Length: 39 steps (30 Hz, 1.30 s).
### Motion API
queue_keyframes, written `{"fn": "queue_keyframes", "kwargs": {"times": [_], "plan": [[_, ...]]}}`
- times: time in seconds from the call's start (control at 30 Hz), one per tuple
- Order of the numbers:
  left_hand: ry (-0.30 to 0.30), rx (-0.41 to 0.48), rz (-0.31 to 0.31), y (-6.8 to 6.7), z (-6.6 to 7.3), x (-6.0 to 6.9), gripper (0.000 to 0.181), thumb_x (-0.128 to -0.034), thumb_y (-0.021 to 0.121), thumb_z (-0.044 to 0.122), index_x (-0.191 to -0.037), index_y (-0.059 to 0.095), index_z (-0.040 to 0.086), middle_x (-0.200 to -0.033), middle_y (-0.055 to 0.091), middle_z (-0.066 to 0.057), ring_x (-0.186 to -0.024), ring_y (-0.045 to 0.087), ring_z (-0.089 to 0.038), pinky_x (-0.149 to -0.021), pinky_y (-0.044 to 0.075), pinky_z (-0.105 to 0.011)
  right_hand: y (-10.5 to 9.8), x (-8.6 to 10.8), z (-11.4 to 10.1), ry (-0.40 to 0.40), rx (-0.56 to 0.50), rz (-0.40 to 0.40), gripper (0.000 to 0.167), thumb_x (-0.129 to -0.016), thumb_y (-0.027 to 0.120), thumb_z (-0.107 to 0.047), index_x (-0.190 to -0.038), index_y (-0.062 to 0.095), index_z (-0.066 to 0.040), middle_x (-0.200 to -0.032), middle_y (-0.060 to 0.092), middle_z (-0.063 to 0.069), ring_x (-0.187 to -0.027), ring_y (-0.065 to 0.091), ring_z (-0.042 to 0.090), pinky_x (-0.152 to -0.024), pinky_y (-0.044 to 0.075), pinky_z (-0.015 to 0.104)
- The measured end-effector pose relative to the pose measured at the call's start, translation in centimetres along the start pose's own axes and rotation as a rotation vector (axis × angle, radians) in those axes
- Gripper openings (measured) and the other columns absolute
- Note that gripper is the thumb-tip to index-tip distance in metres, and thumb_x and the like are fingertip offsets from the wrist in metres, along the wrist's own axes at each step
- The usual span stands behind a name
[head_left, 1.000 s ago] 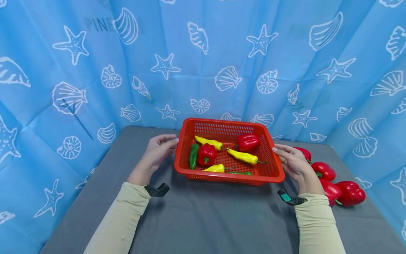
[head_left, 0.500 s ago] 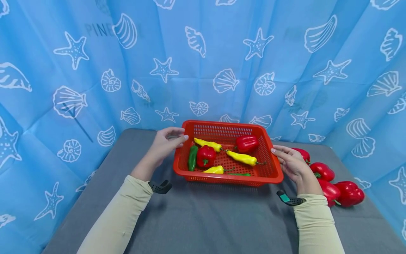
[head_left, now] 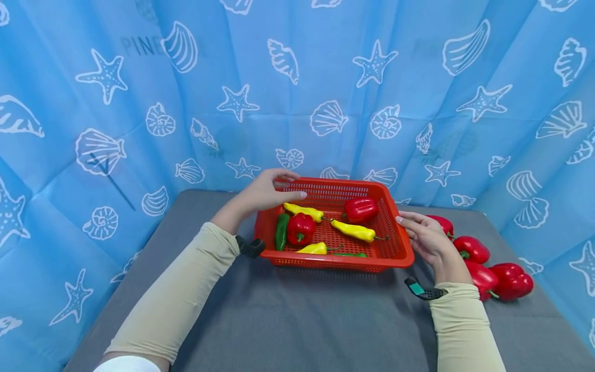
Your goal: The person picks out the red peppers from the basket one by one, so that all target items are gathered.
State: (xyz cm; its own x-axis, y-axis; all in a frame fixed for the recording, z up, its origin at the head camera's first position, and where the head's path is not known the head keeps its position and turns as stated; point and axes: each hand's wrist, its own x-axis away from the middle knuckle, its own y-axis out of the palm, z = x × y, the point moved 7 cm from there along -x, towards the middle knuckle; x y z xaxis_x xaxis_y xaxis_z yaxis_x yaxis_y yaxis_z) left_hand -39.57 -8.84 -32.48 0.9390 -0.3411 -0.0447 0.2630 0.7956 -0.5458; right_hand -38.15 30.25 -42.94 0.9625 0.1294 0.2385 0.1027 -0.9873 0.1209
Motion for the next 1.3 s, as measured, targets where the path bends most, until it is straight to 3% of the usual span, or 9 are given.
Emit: {"fn": "queue_keyframes", "kwargs": {"times": [0.13,0.27,0.4,0.63,0.93,1.3], "plan": [[0.017,-0.132,-0.096,1.1,0.6,-1.5,0.069,-0.091,0.082,0.044,-0.148,0.06,0.012,-0.153,0.056,-0.012,-0.145,0.05,-0.037,-0.113,0.052,-0.053,0.1,0.1,-0.1,-0.002,0.013,-0.006,0.04,-0.103,0.071,-0.027,-0.138,0.055,-0.017,-0.106,0.079,-0.014,-0.095,0.078,0.006,-0.083,0.064,0.025],[-0.007,-0.21,-0.193,2.1,0.5,-2.5,0.069,-0.0924,0.082,0.041,-0.15,0.058,0.011,-0.157,0.051,-0.014,-0.148,0.046,-0.035,-0.116,0.049,-0.053,0.0,0.1,0.0,-0.005,0.022,-0.004,0.042,-0.103,0.071,-0.028,-0.139,0.053,-0.017,-0.106,0.079,-0.014,-0.095,0.078,0.006,-0.083,0.064,0.025],[-0.049,-0.24,-0.235,2.9,0.2,-3.1,0.067,-0.0931,0.081,0.034,-0.15,0.057,0.009,-0.156,0.051,-0.016,-0.145,0.048,-0.034,-0.113,0.052,-0.05,-0.1,0.1,0.2,-0.002,0.03,0.008,0.042,-0.103,0.072,-0.029,-0.139,0.055,-0.017,-0.105,0.079,-0.015,-0.095,0.078,0.006,-0.083,0.064,0.025],[-0.147,-0.232,-0.308,4.5,-1.0,-3.9,0.066,-0.091,0.084,0.027,-0.147,0.056,0.005,-0.147,0.057,-0.017,-0.12,0.062,-0.029,-0.106,0.058,-0.05,-0.2,0.0,0.3,-0.009,0.015,0.015,0.034,-0.103,0.072,-0.028,-0.133,0.06,-0.019,-0.104,0.079,-0.014,-0.094,0.079,0.006,-0.083,0.064,0.025],[-0.322,-0.287,-0.343,5.4,-3.1,-3.6,0.079,-0.0847,0.09,0.026,-0.152,0.051,0.01,-0.152,0.054,-0.011,-0.129,0.059,-0.027,-0.103,0.06,-0.045,0.0,-0.1,0.3,-0.027,0.021,-0.006,0.031,-0.103,0.071,-0.027,-0.132,0.062,-0.019,-0.106,0.079,-0.013,-0.095,0.078,0.005,-0.084,0.064,0.025],[-0.312,-0.296,-0.362,5.8,-3.6,-3.5,0.065,-0.0833,0.091,0.03,-0.136,0.06,0.008,-0.133,0.061,-0.01,-0.115,0.064,-0.024,-0.096,0.063,-0.039,0.0,0.0,0.2,-0.017,0.03,-0.001,0.044,-0.103,0.071,-0.027,-0.142,0.055,-0.015,-0.106,0.079,-0.014,-0.096,0.078,0.007,-0.084,0.064,0.026]]}}
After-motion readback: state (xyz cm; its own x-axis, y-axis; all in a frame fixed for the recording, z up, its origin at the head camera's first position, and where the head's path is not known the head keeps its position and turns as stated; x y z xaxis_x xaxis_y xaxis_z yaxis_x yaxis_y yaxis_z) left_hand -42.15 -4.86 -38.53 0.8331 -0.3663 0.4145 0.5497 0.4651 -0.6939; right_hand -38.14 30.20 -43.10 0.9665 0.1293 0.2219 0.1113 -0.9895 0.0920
